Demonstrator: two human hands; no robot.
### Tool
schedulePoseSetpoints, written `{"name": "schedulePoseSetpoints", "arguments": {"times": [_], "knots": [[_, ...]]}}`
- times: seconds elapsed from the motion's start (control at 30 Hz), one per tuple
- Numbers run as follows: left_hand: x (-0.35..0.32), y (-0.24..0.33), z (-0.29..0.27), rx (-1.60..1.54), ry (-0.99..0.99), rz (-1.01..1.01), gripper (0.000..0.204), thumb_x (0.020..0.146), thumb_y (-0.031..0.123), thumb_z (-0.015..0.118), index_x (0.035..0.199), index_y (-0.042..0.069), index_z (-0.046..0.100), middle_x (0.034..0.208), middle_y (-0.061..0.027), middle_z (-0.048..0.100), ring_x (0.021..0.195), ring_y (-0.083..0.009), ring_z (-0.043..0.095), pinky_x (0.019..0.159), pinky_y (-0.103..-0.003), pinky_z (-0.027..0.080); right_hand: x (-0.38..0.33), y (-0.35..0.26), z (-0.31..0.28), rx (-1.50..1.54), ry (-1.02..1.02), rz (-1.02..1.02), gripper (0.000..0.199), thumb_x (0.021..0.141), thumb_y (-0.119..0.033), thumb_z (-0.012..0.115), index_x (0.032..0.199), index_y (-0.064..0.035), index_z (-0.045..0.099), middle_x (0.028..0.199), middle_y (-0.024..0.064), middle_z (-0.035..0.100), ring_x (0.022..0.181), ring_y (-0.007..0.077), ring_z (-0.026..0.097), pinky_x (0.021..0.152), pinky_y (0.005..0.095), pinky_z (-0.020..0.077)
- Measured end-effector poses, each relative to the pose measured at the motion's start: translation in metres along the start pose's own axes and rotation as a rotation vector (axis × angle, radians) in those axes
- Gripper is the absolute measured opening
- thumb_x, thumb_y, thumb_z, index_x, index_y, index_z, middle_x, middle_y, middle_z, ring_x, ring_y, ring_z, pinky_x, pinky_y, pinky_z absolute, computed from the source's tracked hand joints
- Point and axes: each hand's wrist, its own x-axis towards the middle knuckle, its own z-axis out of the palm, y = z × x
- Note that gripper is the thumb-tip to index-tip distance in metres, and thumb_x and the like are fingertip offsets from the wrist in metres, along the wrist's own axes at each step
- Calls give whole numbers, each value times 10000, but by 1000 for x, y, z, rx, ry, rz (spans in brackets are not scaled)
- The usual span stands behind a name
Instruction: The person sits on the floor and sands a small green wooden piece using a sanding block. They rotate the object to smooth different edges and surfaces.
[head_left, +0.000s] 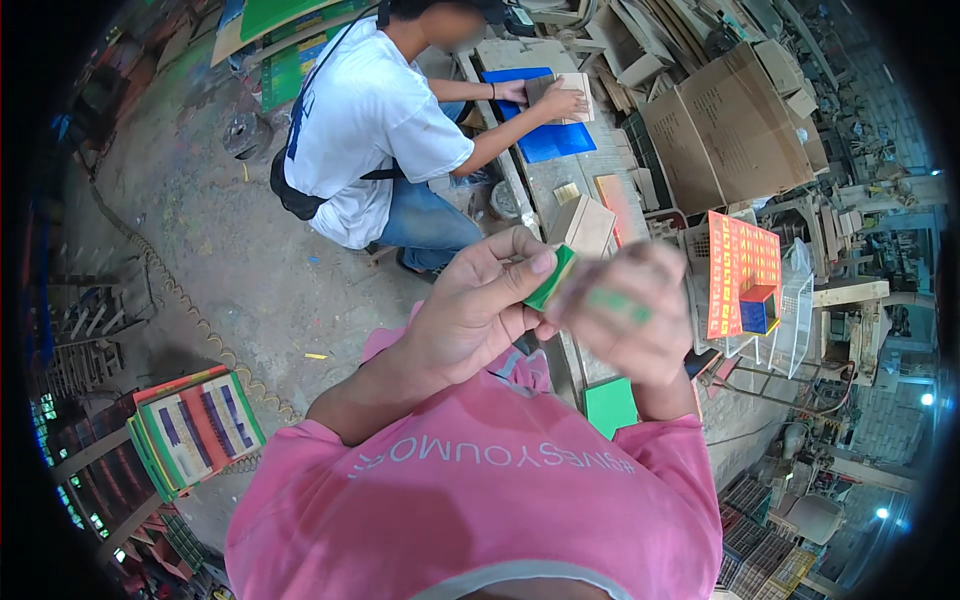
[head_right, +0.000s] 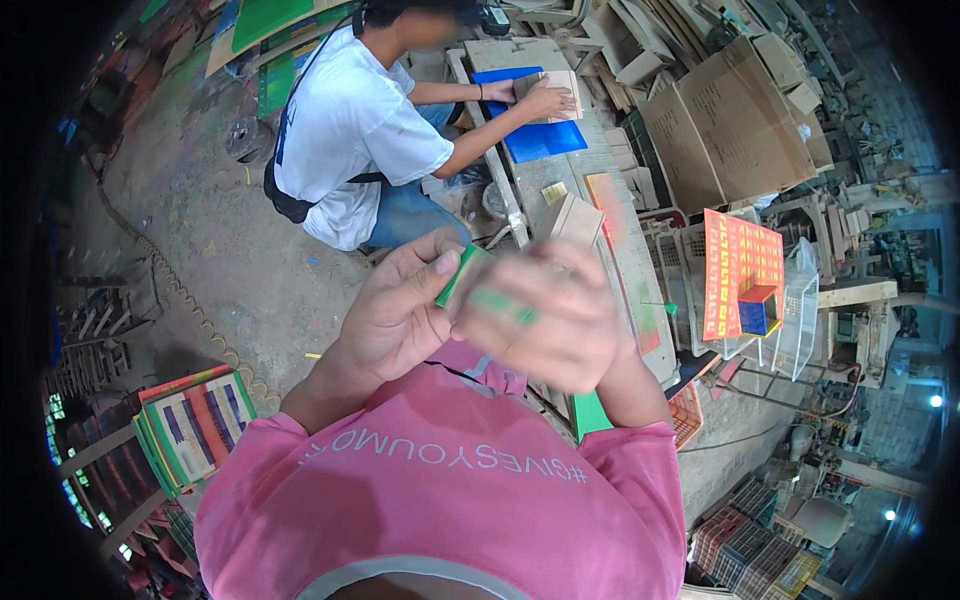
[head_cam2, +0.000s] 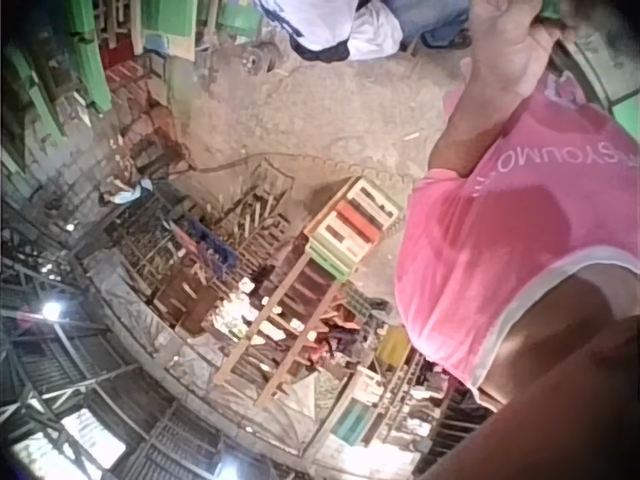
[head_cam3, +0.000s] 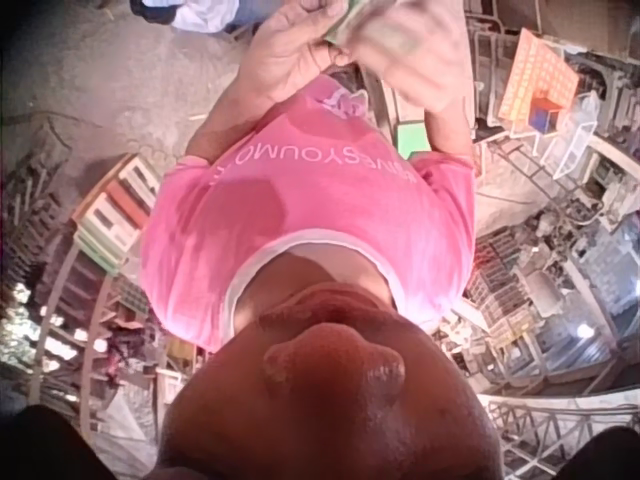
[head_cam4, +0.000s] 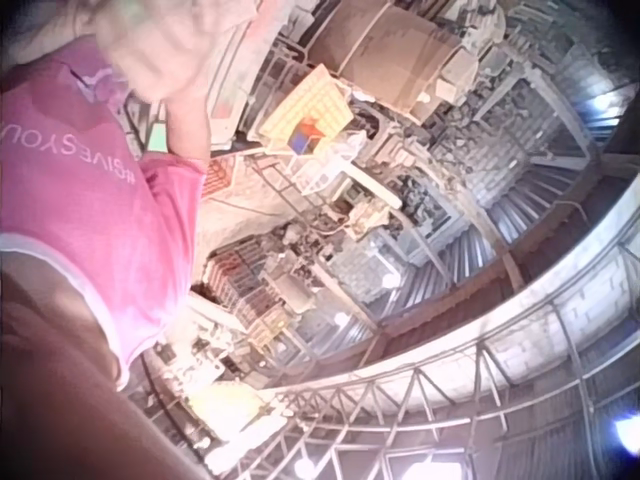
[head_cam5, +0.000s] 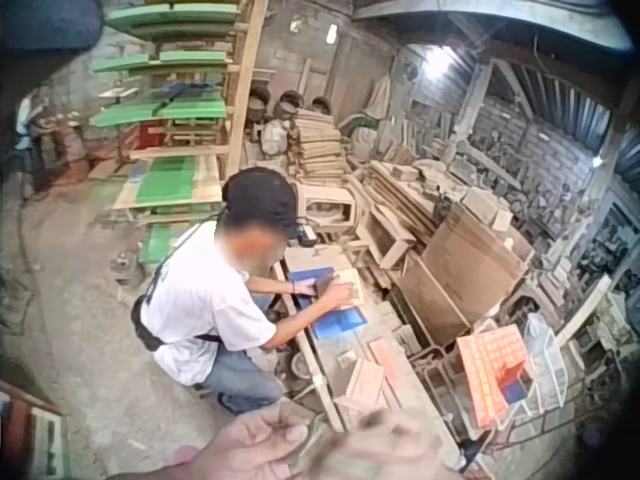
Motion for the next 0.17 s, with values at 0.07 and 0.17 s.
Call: {"name": "schedulePoseSetpoints", "arguments": {"times": [0.07,0.17], "knots": [[-1,-3,0,11,81,10,103,977,137,518,1007,41,497,925,-88,609,744,-153,593,634,-276,466,2,-3,0,7,-22,14,209,614,-120,700,822,-128,727,916,3,673,882,208,635,718,373,486],[1,0,-13,-87,-134,-41,100,970,119,524,1029,41,504,974,-91,599,810,-174,600,696,-315,509,-1,9,4,42,90,184,383,494,-67,600,840,-148,744,911,48,687,982,258,617,760,443,482]]}}
